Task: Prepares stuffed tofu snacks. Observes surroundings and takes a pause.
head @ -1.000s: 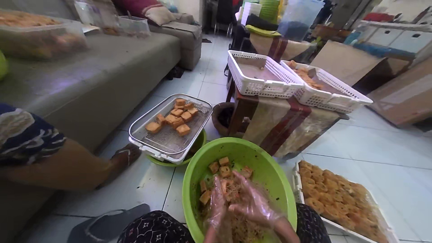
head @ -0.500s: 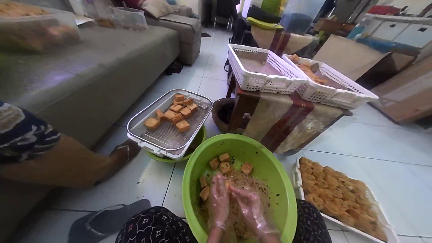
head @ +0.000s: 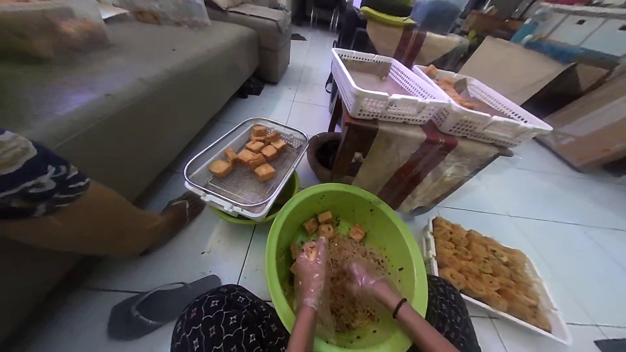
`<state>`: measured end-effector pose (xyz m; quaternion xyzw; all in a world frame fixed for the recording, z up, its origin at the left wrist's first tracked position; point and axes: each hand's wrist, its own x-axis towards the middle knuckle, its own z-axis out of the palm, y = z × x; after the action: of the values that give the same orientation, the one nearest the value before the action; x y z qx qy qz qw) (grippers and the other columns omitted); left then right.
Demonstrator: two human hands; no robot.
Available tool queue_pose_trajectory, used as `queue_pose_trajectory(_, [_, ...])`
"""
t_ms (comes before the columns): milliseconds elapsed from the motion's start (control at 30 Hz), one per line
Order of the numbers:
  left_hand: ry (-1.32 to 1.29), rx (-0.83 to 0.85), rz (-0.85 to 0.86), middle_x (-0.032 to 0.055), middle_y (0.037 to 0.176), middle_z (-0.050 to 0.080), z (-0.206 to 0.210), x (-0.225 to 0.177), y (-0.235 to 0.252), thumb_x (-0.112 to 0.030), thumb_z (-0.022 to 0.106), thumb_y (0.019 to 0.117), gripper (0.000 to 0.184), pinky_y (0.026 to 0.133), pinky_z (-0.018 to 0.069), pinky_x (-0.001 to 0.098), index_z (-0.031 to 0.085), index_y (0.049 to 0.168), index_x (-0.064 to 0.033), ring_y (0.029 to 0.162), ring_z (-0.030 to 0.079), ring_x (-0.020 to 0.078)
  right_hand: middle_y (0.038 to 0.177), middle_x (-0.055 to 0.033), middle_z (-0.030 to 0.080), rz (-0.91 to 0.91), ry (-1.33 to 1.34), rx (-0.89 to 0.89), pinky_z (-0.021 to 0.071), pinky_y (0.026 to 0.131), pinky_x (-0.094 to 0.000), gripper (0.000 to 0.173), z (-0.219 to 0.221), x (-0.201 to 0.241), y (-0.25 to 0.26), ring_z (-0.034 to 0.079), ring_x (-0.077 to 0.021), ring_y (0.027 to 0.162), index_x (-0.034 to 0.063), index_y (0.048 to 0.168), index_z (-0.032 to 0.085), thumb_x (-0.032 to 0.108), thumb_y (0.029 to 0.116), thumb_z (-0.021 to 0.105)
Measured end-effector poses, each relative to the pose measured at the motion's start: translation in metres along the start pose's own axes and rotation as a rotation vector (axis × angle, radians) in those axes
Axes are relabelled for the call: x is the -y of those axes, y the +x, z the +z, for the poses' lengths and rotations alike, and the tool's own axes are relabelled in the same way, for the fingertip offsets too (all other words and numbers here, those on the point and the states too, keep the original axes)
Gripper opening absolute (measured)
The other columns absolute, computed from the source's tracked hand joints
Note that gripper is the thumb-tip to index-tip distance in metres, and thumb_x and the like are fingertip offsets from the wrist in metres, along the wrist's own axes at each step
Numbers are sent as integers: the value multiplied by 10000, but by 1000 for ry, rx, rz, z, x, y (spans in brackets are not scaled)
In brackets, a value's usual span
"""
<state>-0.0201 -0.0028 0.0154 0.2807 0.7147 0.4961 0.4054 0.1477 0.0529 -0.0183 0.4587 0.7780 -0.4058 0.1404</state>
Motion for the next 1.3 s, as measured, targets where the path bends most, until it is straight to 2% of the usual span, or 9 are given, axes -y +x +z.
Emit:
queue_pose_trajectory(200, [-463, 18, -56, 146, 936, 694, 4, 16, 3, -31, 572, 993, 164, 779, 574, 326, 637, 1090, 83, 838, 677, 170, 1320, -304, 609, 85, -82, 114, 437, 1076, -603, 458, 21, 13, -33, 580, -450, 1252, -63, 1323, 605, 163, 940, 713])
queue_pose_trajectory(367, [-566, 67, -213, 183, 1037, 697, 7, 16, 1, -265, 533, 1065, 359, 813, 594, 425, 625, 1236, 37, 906, 696, 256, 1292, -344, 601, 123, -171, 130, 450, 1050, -624, 374, 24, 15, -41, 579, -491, 1234, -116, 1250, 620, 96, 947, 681])
queue_pose_trajectory(500, [-372, -14, -232, 225, 1278, 636, 0, 7, -2, -441, 508, 1056, 543, 1017, 486, 514, 609, 1321, 21, 1180, 610, 316, 1066, -190, 721, -102, 160, -136, 543, 935, -470, 243, -16, 28, -55, 690, -290, 995, -18, 1116, 724, 85, 895, 716])
queue_pose_trajectory(567, [-320, -52, -200, 248, 1212, 651, 5, 12, 1, -444, 512, 1055, 549, 991, 496, 525, 636, 1255, 52, 1130, 624, 335, 1057, -142, 726, -149, 301, -282, 560, 902, -389, 225, -28, 49, -64, 691, -210, 953, -5, 1109, 728, 85, 904, 707])
queue_pose_trajectory(700, [-254, -51, -64, 183, 1012, 697, 11, 15, 2, -388, 407, 1098, 518, 868, 527, 442, 691, 1127, 45, 929, 653, 246, 1320, -149, 659, -141, 451, -538, 553, 1008, -374, 352, -21, 86, -60, 679, -216, 1143, 1, 1355, 604, 106, 1026, 536])
queue_pose_trajectory(800, [-321, -40, -35, 158, 1056, 695, 9, 14, 1, -364, 383, 1106, 497, 899, 525, 399, 678, 1157, 32, 968, 651, 200, 1421, -156, 619, -185, 484, -670, 479, 1117, -375, 427, 3, 99, -53, 623, -226, 1284, 2, 1434, 570, 9, 1024, 452])
queue_pose_trajectory(967, [-581, 86, -8, 137, 933, 731, 9, 22, -1, -420, 196, 1118, 652, 802, 607, 401, 663, 1087, 33, 863, 722, 225, 1116, -75, 754, -44, 270, -773, 512, 1017, -434, 237, 14, 103, -50, 667, -238, 1122, 190, 1113, 818, 148, 932, 671])
queue_pose_trajectory(1067, [-424, 120, -8, 136, 1027, 688, 9, 12, -7, -371, 287, 1116, 558, 889, 534, 364, 661, 1140, 42, 960, 648, 173, 1050, -73, 741, -39, 125, -734, 511, 991, -444, 151, -5, 103, -44, 665, -246, 1074, 111, 979, 791, 150, 874, 690])
queue_pose_trajectory(1300, [-253, 81, -100, 217, 1153, 678, 2, 7, -1, -385, 487, 1073, 499, 957, 518, 462, 634, 1254, 56, 1061, 651, 268, 1339, -167, 624, -201, 100, -561, 491, 1078, -463, 419, -28, 94, -56, 596, -305, 1255, 107, 1255, 721, -31, 896, 556])
